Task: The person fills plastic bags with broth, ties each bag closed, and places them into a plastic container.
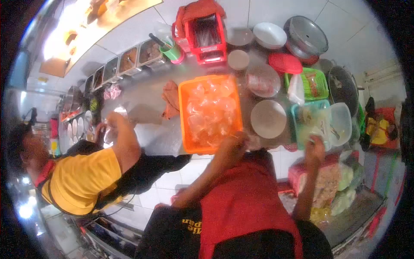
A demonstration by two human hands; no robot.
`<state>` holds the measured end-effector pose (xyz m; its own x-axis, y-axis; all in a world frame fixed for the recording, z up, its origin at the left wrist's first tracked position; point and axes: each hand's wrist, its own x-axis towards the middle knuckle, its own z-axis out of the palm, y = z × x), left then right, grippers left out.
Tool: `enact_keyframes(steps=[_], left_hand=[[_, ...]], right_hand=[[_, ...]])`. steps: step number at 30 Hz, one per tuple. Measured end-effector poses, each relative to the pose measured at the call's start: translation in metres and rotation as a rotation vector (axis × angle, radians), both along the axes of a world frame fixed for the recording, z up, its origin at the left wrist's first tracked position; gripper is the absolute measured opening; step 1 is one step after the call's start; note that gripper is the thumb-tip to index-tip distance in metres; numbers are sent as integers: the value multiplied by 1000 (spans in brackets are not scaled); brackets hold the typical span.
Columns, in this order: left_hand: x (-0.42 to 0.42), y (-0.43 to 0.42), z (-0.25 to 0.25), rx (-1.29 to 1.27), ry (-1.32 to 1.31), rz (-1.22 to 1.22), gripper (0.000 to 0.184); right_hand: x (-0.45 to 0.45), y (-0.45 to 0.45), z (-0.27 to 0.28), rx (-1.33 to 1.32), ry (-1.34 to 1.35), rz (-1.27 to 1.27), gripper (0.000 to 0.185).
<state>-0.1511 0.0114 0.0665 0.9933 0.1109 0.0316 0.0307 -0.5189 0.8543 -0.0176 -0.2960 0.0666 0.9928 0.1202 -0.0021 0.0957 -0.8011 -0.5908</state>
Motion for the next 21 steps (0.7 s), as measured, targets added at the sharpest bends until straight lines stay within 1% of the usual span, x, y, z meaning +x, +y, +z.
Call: enact_keyframes(steps=[1,2,4,7,9,10,11,12,13,14,16,17,18,19,21], left_hand=[[4,-11,-2,-19,91,-63,18],[10,-20,-2,-103,80,-148,15],[19,-38,1,-280,68,-327,12],[30,-55,6,-116,34,-537,17],[32,-62,14,-126,151,-510,20],[33,-64,18,-130,209,-495,22],[33,-65,20,-150,188,-510,22],[35,-65,22,-169,166,-523,23],[36,-64,25,-188,143,-532,24],[36,-62,31,-214,128,-524,26],[35,-59,44,-268,99,-497,29],[34,-60,41,-214,109,-472,30],[33,-60,35,-159,118,-444,31],[31,-61,30,-104,128,-414,32],[27,-61,23,-135,90,-357,28]], right_hand=[[1,-50,-13,-407,-28,-71,27],[-2,-81,-7,-435,21,35,30],[-14,-106,-8,-393,86,120,35],[-27,-115,-54,-195,99,60,42],[-33,-121,-74,-66,100,18,47],[-35,-107,-63,63,205,-84,48],[-38,-93,-51,191,296,-200,48],[-42,-95,-72,268,284,-245,47],[-39,-77,-58,345,270,-285,47],[-44,-59,-40,197,123,-269,22],[-41,-71,-83,193,1,-257,21],[-40,-75,-98,192,-59,-247,21],[-43,-59,-83,155,-66,-311,19],[-43,-60,-85,120,-113,-295,19],[-44,-62,-85,50,-209,-265,18]])
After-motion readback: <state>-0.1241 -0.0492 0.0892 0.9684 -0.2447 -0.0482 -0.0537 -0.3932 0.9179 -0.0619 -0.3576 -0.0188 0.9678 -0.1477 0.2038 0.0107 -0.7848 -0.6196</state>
